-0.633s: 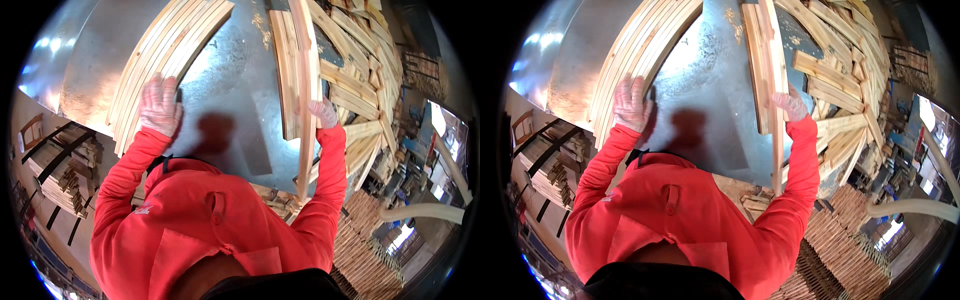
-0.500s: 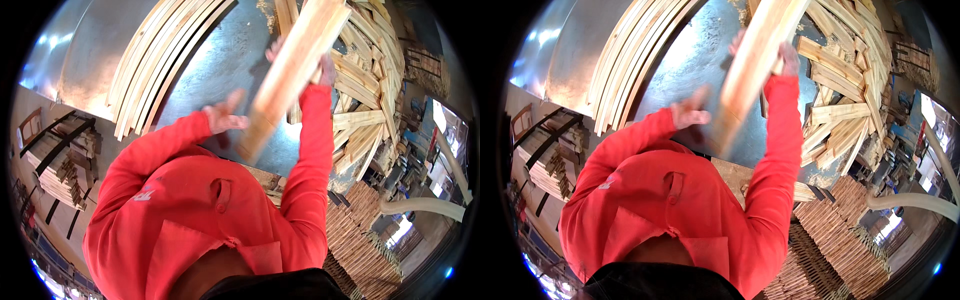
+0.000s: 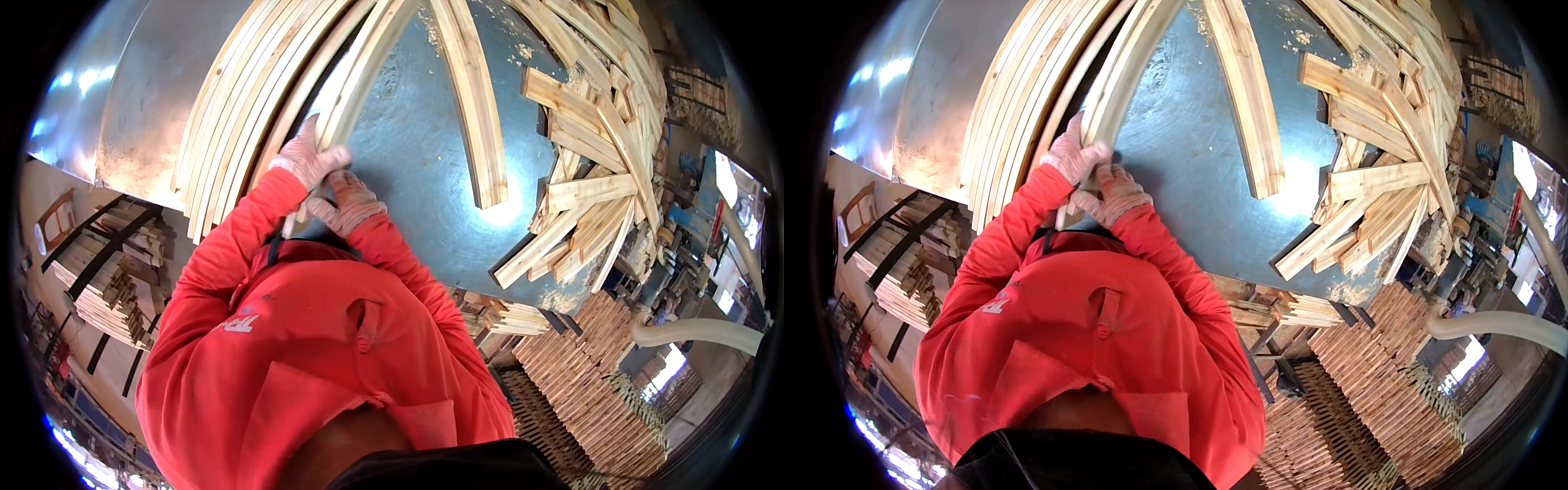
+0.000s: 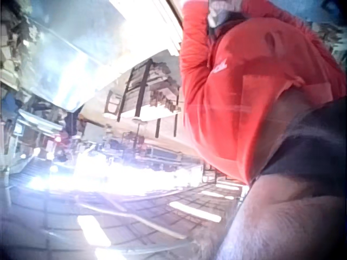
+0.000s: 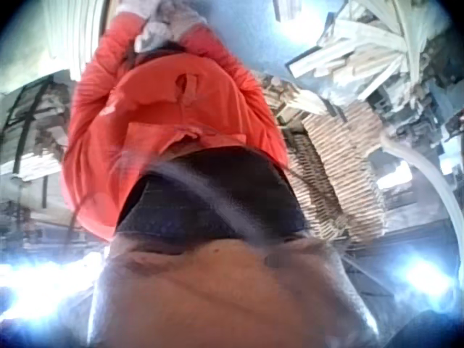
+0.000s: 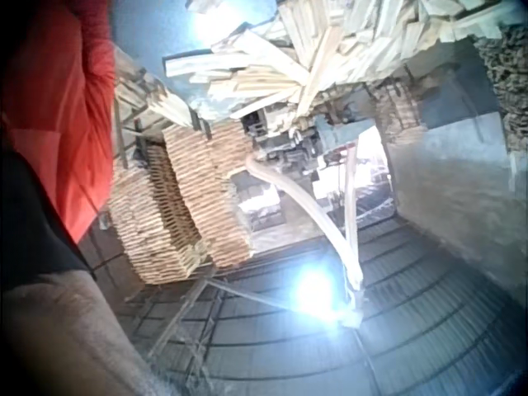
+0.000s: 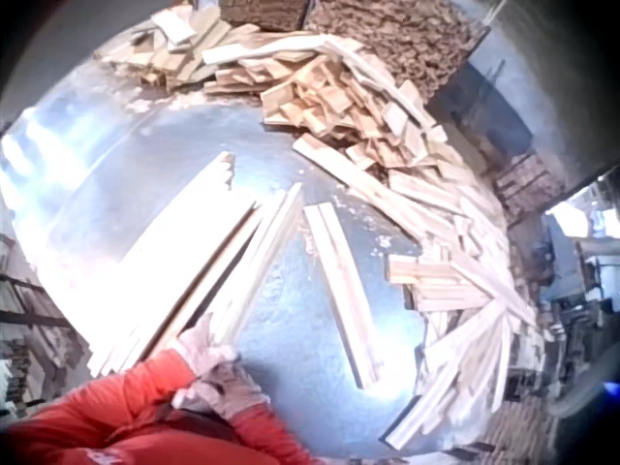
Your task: The person repeatedly picks up thin wooden planks from a pile on a metal table and stacks them into a neat pile. The person handles the planks one by one or in small groups, aligning them carefully before placing them on the growing stack.
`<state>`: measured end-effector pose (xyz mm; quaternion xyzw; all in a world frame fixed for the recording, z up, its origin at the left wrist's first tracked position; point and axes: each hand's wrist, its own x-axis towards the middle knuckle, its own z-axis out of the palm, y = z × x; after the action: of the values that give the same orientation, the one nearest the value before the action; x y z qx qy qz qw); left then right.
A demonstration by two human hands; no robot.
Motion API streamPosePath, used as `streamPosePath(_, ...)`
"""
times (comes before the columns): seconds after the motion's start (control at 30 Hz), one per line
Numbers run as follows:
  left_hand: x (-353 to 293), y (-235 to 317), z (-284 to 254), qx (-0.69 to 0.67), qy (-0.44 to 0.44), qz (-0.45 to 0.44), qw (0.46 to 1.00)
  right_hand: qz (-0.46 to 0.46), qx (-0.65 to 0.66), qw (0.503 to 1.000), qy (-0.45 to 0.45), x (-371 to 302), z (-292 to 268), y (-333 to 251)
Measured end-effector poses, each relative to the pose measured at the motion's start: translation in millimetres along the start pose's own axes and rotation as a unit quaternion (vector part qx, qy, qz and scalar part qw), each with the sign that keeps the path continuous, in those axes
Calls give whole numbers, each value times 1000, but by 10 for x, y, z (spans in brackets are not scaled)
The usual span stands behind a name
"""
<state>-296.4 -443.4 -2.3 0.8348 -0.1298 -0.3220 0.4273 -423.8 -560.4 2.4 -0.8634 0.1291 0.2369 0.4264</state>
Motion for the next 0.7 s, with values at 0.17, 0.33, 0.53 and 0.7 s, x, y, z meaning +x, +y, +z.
streamPosePath(0.17,-173,188,-244,224,81,-58,970,100,-308,848,421,318,-1360,681)
streamPosePath(0.33,-336,-35,-328,310,168,179,918,268,-86,945,166,405,-1926,1003)
streamPosePath(0.53,-117,340,-540,341,225,256,876,-34,157,981,105,1217,-838,267)
streamPosePath(0.7,-47,70,-396,491,162,151,843,-19,-144,932,331,1720,-2762,576)
